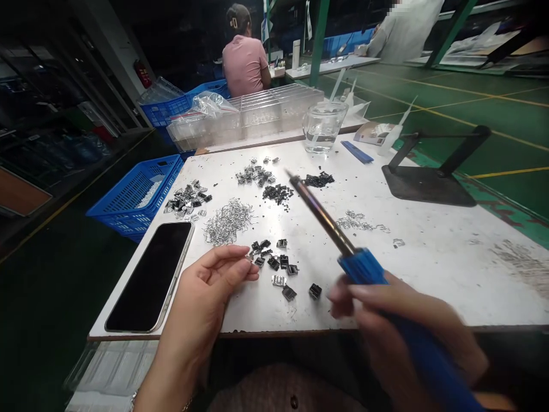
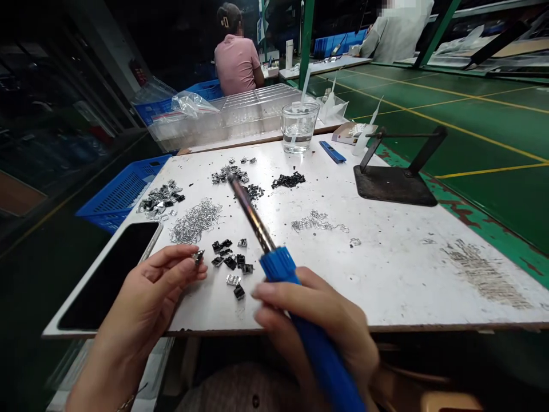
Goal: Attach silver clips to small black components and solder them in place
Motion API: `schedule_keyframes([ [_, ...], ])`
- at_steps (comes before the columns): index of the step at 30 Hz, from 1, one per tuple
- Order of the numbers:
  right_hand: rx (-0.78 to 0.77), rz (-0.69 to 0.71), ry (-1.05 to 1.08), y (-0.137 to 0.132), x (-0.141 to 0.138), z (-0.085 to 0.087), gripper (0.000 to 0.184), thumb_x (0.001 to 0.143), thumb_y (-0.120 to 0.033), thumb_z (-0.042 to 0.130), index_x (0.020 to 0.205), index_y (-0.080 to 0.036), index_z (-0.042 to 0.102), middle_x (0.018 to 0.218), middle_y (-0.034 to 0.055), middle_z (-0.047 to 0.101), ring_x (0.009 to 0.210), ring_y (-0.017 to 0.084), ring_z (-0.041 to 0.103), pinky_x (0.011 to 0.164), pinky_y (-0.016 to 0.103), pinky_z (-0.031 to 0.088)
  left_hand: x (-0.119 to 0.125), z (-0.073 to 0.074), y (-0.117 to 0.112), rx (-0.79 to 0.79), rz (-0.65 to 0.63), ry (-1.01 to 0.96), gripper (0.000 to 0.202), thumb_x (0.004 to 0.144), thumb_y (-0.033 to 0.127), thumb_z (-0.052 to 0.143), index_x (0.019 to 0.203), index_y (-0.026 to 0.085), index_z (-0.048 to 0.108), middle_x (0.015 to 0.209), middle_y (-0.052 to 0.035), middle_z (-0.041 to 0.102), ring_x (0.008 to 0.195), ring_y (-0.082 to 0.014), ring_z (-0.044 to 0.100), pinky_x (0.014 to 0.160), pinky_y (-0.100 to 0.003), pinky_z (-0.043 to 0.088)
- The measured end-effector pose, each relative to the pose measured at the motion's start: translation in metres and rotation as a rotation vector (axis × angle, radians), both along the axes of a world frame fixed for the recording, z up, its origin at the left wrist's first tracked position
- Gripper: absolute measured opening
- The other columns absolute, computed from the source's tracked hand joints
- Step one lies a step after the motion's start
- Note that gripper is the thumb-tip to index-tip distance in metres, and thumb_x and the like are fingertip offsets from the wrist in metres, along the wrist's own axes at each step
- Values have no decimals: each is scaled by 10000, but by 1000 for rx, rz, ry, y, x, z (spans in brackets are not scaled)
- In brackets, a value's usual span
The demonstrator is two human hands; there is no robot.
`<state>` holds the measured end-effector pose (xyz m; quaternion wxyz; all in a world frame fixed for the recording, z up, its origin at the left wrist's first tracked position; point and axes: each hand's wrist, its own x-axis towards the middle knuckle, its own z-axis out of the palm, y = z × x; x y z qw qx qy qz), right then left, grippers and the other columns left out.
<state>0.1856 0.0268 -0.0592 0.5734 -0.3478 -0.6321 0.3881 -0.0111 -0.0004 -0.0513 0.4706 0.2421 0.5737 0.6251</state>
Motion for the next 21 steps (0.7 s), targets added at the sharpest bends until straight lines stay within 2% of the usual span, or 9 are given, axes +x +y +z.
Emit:
schedule_keyframes([
  [3, -1, 31, -34, 4, -24, 4, 214, 814, -99, 649, 904, -291, 617, 888, -4, 675, 809, 174, 661, 759, 288, 537, 4, -4, -4, 5, -28, 139, 221, 691, 200, 799, 891, 172, 710, 766, -5, 727, 741, -107, 697, 707, -127, 553],
  [7, -10, 164, -87, 12, -40, 2, 219, 803, -108, 663, 919, -268, 569, 915, -12, 674, 849, 154, 670, 749, 249, 541, 6, -5, -8, 63, -38, 265, 197, 680, 174, 800, 861, 189, 725, 867, -7, 728, 822, -120, 694, 739, -134, 555],
  [10, -8, 201, -123, 15, -42, -1, 204, 821, -140, 650, 946, -267, 552, 938, -15, 674, 838, 144, 674, 745, 244, 539, 7, -4, -9, 116, -41, 340, 168, 682, 156, 792, 834, 192, 732, 883, -5, 715, 842, -129, 689, 754, -146, 560],
  [16, -5, 218, -142, 15, -43, -4, 218, 834, -137, 632, 968, -278, 535, 945, -34, 665, 859, 124, 665, 745, 213, 522, 10, 2, -9, 145, -55, 367, 164, 690, 78, 766, 779, 211, 731, 852, 20, 689, 833, -101, 673, 773, -124, 554],
  [21, -3, 235, -151, 15, -43, -4, 226, 842, -126, 613, 974, -281, 517, 945, -30, 652, 867, 125, 654, 729, 211, 510, 10, -3, -10, 201, -52, 444, 193, 691, 65, 760, 769, 239, 731, 853, 34, 675, 842, -86, 653, 775, -110, 545],
])
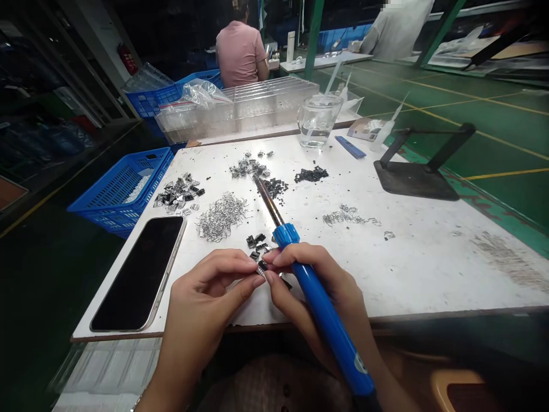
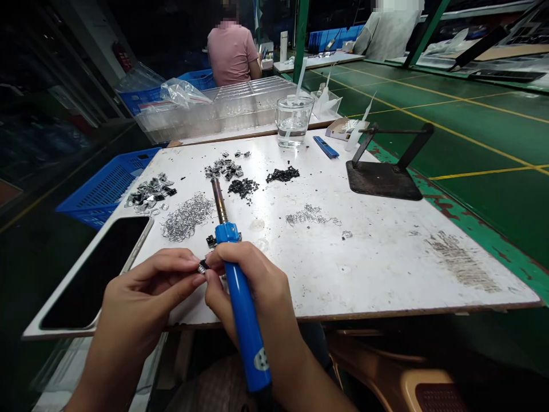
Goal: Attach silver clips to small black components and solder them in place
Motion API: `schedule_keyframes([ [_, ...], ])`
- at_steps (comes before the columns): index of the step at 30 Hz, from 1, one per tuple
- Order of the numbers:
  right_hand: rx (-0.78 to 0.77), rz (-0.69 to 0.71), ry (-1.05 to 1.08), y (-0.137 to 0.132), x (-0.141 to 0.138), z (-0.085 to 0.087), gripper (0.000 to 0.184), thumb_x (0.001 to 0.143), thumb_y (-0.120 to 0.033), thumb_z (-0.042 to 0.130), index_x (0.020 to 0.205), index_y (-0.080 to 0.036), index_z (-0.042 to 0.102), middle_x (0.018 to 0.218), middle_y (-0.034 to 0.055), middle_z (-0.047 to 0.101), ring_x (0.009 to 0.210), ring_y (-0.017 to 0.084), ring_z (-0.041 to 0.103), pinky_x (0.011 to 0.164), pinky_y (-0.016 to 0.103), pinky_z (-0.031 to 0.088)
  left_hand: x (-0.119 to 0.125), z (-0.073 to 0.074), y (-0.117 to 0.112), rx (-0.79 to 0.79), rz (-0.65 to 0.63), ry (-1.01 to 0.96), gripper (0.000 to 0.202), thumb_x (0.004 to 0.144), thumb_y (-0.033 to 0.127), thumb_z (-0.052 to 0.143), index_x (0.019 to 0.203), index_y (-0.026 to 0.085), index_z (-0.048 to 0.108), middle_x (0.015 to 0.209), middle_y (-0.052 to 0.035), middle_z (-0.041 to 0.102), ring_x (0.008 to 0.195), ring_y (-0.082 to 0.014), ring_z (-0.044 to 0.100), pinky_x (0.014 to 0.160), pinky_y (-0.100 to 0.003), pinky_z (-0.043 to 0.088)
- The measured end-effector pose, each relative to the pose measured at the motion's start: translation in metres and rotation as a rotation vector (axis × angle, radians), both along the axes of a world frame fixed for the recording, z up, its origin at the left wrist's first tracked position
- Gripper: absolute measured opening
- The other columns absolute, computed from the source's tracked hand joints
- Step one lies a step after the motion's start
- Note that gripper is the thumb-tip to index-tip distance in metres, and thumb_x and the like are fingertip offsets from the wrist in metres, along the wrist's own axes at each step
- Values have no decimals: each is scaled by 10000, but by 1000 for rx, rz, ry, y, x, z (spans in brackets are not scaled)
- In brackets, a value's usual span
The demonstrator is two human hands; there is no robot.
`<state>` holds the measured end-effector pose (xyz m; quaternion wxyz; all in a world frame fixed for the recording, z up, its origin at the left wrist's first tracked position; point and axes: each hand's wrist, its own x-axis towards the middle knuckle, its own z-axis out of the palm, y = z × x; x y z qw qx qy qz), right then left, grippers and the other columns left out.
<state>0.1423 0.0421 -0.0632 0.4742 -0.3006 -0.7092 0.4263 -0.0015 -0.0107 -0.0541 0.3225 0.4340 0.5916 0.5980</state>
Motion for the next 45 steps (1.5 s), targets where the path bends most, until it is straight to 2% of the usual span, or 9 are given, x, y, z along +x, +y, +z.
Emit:
schedule_keyframes([
  [6, 41, 32, -36, 2, 2, 3, 247, 786, -59, 600, 876, -261, 490, 825, -24, 582, 806, 157, 636, 659, 247, 496, -2, -5, -3, 5, -5, 85, 154, 691, 102, 770, 756, 238, 738, 856, 11, 691, 820, -122, 660, 743, -166, 567],
  [12, -17, 102, -18, 3, 4, 0, 322, 726, 6, 596, 864, -264, 487, 816, -34, 521, 791, 146, 618, 640, 234, 474, -2, -2, -5, 2, -31, 199, 173, 712, 109, 757, 761, 274, 744, 844, 38, 713, 799, -104, 671, 722, -138, 558],
  [26, -42, 83, 2, -1, 4, -5, 295, 760, -17, 584, 873, -273, 490, 836, -42, 501, 752, 117, 558, 642, 236, 429, 0, -3, -6, 36, -52, 275, 226, 720, 71, 742, 792, 285, 737, 867, 52, 721, 816, -101, 678, 746, -146, 559],
  [31, -11, 40, 3, 1, 1, -2, 249, 787, -48, 590, 889, -263, 516, 812, -51, 539, 718, 100, 575, 643, 220, 457, 1, -1, -3, -44, -25, 108, 156, 694, 114, 774, 750, 258, 750, 868, 34, 719, 813, -103, 682, 744, -128, 553],
  [35, 86, -19, 31, 1, 3, 3, 210, 810, -131, 645, 969, -240, 559, 854, -23, 596, 747, 109, 609, 677, 225, 491, -1, 3, 0, -169, 28, -158, 150, 674, 188, 805, 808, 213, 744, 828, 2, 734, 797, -120, 701, 728, -128, 553],
  [38, 214, -160, -8, -1, 12, 5, 182, 802, -171, 683, 950, -234, 599, 793, -13, 594, 678, 117, 593, 604, 236, 475, -5, 5, 3, -217, 43, -359, 227, 702, 235, 791, 912, 186, 719, 769, -21, 741, 759, -134, 710, 735, -166, 565],
  [41, 327, -313, 20, -3, 21, 6, 74, 845, -246, 647, 915, -240, 671, 728, 2, 597, 584, 126, 562, 504, 266, 424, -10, 7, 7, -201, 54, -523, 189, 754, 235, 750, 922, 156, 715, 737, -33, 734, 732, -120, 706, 744, -168, 568],
  [43, 299, -346, 96, -6, 24, 5, 136, 876, -307, 601, 945, -246, 701, 698, 11, 606, 545, 134, 554, 475, 281, 410, -11, 9, 9, -198, 56, -638, 137, 791, 210, 712, 908, 140, 717, 727, -41, 727, 710, -114, 703, 728, -167, 576],
  [45, 197, -343, 226, -11, 27, 3, 196, 873, -326, 599, 1036, -252, 678, 704, 9, 627, 533, 146, 573, 461, 283, 429, -13, 10, 11, -198, 73, -730, 93, 826, 175, 667, 888, 131, 720, 712, -47, 720, 683, -111, 700, 697, -167, 584],
])
